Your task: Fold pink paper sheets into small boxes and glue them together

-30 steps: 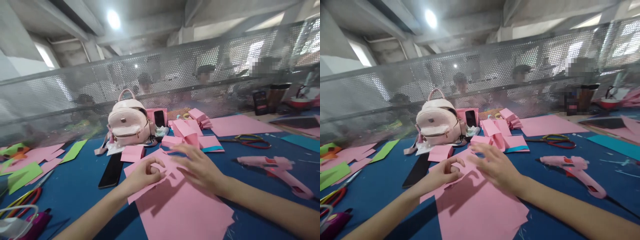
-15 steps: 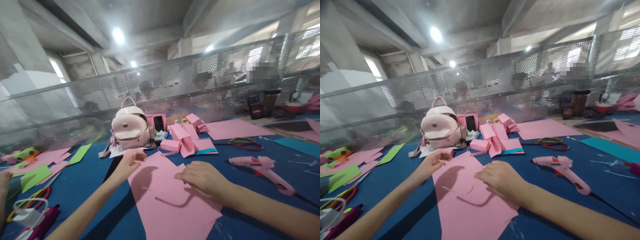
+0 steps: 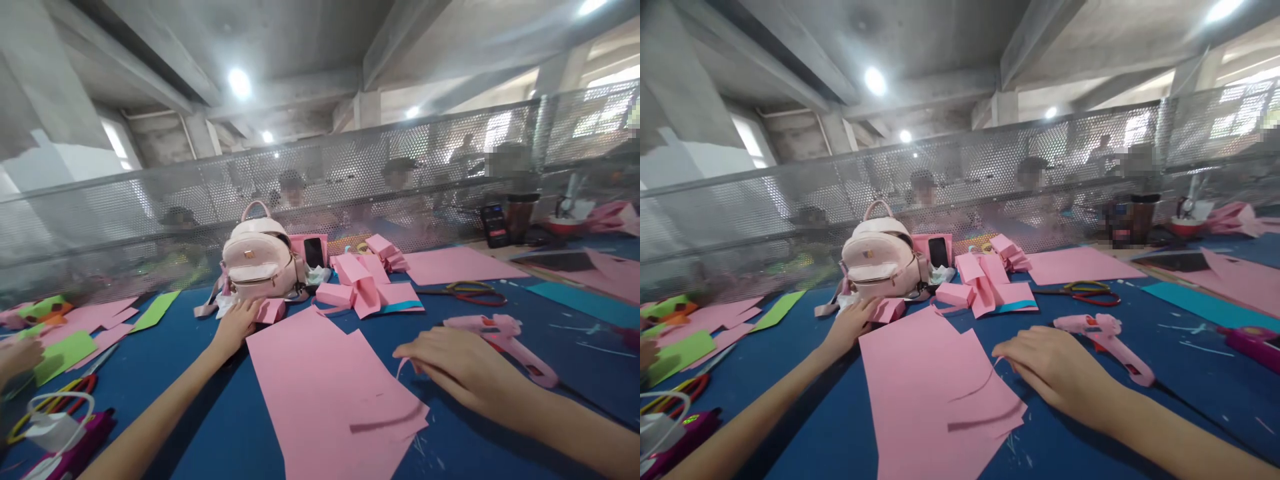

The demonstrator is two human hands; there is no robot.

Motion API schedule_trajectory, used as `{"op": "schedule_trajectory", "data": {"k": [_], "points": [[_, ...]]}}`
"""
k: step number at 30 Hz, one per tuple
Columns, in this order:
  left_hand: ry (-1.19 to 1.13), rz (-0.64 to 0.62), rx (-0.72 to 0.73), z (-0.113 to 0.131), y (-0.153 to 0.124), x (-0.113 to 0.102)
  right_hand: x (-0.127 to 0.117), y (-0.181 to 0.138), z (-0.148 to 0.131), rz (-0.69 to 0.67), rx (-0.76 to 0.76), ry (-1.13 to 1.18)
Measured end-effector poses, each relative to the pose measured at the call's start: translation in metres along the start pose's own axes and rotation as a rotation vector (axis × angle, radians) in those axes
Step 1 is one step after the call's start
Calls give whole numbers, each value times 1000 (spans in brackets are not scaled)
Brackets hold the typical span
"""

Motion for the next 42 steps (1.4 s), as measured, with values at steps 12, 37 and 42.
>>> {"op": "schedule_trajectory", "data": {"k": [12,37,42], "points": [[-129,18,-71,-24,32,0,9,18,-5,-30,34,80],[-611,133,34,94,11,-58,25,39,19,-11,240,296],[-644,13,100,130,-6,-46,23,46,23,37,267,353]]}}
Point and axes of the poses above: each hand's wrist, its own y-axis towards the middle knuckle, its own x-axis out of the palm, z = x × y, the point moved 7 cm from there along y, towards the middle knuckle, and after that the axes turned 1 degree about y, right-handed, at the moved point
